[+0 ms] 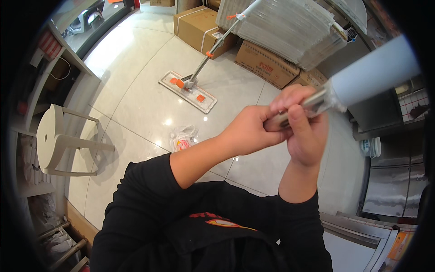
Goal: The person assembles a telescopic metal pole by removing plastic wrapping, aligning and screwing together multiple sections, and using a utility knife to trim excess material. The person repeatedly connects and disconnects sections to adjust fit.
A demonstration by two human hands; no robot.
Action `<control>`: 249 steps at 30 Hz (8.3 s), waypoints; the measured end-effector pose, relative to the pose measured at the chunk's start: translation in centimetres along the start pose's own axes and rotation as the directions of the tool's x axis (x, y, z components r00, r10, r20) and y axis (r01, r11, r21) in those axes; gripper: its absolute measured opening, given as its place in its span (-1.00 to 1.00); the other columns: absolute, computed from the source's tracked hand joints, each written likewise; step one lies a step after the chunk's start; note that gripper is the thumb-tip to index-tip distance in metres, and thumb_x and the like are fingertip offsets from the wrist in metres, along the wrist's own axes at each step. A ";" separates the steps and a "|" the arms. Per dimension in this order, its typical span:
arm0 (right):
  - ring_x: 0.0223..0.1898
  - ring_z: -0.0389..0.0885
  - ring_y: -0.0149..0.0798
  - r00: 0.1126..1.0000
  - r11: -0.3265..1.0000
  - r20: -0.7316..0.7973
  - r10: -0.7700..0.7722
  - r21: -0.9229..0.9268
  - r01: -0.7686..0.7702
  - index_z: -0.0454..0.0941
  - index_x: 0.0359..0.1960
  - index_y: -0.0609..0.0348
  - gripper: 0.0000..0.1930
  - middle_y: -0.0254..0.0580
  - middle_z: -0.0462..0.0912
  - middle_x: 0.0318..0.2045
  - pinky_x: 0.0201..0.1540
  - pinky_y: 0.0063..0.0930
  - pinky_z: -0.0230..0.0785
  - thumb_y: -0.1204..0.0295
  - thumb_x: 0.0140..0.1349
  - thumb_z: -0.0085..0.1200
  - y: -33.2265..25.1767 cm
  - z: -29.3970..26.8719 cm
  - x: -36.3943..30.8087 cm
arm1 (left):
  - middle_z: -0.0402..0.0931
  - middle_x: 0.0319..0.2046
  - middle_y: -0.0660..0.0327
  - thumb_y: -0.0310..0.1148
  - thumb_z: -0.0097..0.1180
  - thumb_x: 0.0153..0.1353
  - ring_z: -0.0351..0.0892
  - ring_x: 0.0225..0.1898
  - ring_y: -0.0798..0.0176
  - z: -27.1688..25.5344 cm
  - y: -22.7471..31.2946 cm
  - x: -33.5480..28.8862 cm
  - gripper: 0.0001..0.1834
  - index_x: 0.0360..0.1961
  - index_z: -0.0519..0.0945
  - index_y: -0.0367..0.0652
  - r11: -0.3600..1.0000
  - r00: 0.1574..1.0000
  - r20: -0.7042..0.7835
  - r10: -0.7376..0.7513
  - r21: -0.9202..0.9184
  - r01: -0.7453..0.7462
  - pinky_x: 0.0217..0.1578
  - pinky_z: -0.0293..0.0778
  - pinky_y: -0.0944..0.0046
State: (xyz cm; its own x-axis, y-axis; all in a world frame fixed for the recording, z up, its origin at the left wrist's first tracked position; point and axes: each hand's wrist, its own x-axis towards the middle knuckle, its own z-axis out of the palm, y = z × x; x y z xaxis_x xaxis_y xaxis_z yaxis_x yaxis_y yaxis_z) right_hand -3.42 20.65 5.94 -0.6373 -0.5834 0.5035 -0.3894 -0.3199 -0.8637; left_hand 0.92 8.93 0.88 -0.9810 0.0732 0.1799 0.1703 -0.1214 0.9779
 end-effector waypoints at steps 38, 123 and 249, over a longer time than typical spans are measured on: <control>-0.10 0.49 -0.08 0.998 0.968 -0.069 0.000 -0.251 -0.017 0.46 -0.34 0.24 -0.76 0.09 0.50 -0.17 0.00 -0.23 0.30 0.56 -0.12 0.15 1.9 -0.1 -2.9 | 0.54 -0.46 0.15 -0.32 0.11 -0.12 0.53 -0.40 -0.01 2.7 -3.3 1.8 -0.82 -0.41 0.54 -0.03 0.905 0.894 -0.180 0.411 0.197 -0.376 -0.44 0.44 0.12; -0.55 0.44 -0.32 0.908 0.655 0.420 -0.012 0.689 -0.310 0.23 -0.73 -0.08 -0.70 -0.49 0.29 -0.82 0.12 -0.13 0.20 0.33 0.11 0.01 3.9 -5.6 1.1 | 0.26 -0.79 0.28 -0.33 0.08 -0.03 0.20 -0.71 0.37 1.7 -5.0 0.8 -0.71 -0.75 0.33 -0.24 0.892 0.786 0.491 -0.377 -0.035 0.450 -0.65 0.20 0.32; -0.84 0.07 -0.50 0.806 0.946 -0.501 0.317 0.112 -0.303 0.08 -0.74 -0.07 -0.67 -0.51 0.12 -0.87 -0.72 -0.59 -0.03 0.43 0.11 -0.10 -0.7 7.7 0.5 | 0.14 -0.79 0.28 -0.47 0.00 -0.13 0.10 -0.67 0.40 -2.9 -3.3 -5.3 -0.78 -0.75 0.23 -0.27 0.916 0.887 0.356 -0.295 -0.157 0.368 -0.63 0.15 0.28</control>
State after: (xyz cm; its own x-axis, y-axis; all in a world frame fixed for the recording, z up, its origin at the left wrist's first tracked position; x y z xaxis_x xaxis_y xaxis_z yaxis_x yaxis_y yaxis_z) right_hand 1.63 14.85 6.66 -0.9697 -0.1976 0.1434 -0.1010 -0.2099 -0.9725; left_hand 5.30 6.06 -3.63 -0.8867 0.4533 -0.0912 -0.2199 -0.2399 0.9456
